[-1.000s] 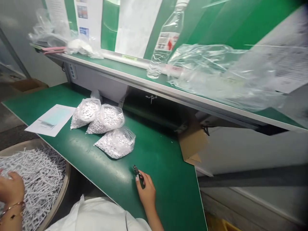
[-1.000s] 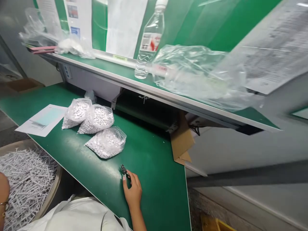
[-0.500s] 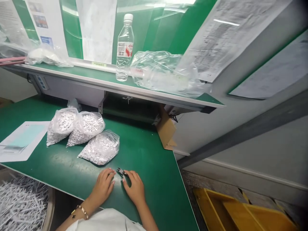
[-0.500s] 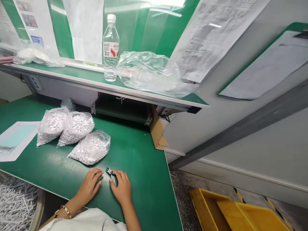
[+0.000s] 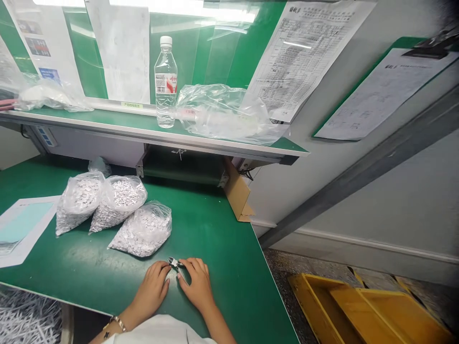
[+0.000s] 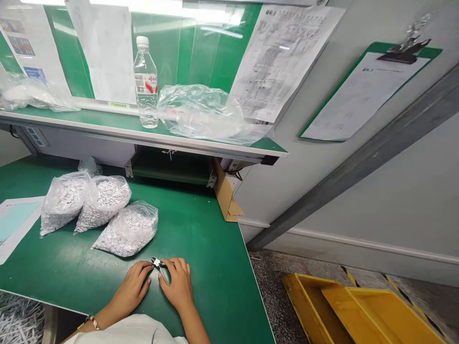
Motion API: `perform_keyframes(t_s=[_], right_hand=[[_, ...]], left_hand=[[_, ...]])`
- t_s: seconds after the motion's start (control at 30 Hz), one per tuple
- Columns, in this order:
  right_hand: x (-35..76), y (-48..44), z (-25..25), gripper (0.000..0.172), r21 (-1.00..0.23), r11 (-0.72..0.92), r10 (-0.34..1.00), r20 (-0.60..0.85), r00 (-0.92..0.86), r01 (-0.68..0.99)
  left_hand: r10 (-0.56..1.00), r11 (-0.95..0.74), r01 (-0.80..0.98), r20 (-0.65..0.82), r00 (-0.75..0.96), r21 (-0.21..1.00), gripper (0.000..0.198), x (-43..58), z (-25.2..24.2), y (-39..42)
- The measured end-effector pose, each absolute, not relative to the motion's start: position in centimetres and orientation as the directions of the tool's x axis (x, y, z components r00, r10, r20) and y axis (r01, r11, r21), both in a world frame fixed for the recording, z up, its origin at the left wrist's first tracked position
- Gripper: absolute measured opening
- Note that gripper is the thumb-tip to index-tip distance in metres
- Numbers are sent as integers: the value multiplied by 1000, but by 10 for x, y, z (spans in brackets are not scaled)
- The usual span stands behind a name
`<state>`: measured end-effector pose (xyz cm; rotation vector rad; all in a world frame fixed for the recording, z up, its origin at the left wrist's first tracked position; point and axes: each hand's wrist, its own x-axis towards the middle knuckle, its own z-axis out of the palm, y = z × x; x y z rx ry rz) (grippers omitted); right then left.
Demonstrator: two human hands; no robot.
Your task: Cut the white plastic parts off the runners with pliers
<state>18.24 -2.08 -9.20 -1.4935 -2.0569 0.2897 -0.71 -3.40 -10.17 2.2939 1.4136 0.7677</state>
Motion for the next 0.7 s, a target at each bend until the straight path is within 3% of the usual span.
perform_keyframes(t_s=[0.7], right_hand=[[179, -15, -96, 41, -368, 328, 940, 216, -263, 870]], left_hand=[[884, -464, 688, 242, 400, 559, 29, -10, -102, -30]])
